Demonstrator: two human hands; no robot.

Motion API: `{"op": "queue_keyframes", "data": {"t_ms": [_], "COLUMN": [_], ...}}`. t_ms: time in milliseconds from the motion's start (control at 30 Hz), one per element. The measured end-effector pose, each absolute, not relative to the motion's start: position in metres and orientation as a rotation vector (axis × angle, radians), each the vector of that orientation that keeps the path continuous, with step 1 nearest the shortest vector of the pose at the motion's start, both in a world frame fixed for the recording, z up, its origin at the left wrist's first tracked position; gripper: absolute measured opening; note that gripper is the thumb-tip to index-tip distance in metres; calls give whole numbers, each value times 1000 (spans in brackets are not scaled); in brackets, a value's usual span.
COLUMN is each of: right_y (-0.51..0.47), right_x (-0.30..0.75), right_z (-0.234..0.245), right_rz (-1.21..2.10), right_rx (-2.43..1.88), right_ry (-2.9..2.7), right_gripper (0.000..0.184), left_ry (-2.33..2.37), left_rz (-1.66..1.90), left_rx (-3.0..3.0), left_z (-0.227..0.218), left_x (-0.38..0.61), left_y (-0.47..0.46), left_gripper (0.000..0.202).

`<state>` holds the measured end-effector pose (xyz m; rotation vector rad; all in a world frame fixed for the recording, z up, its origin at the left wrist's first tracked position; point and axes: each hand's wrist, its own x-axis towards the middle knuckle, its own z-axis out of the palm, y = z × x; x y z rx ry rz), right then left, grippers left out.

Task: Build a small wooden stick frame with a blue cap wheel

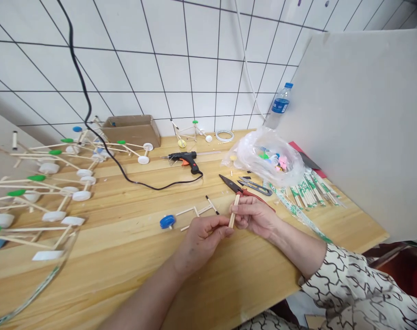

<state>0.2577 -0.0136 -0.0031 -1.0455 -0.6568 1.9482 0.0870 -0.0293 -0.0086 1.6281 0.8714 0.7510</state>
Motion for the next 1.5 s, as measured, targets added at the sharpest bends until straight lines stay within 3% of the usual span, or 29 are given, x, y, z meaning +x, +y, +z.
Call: {"op": "queue_keyframes", "data": {"t_ms": [500, 833, 1500], "right_y": [-14, -21, -17], "right_x": [262, 254, 261], "right_z": [-6, 2, 1], "right_rz": [1771, 1607, 1534], "right_rx": [-1057, -1136, -1156], "right_ry": [-935, -1327, -1271], "right_gripper": [15, 25, 25], "left_ry": [799, 898, 926], "left_rz": [680, 668, 636], "left_rx": [1334, 1119, 1111], "left_z": [-7, -7, -7], "left_x": [89, 97, 96], "left_y": [-28, -30, -30], "left_gripper": [20, 26, 27]}}
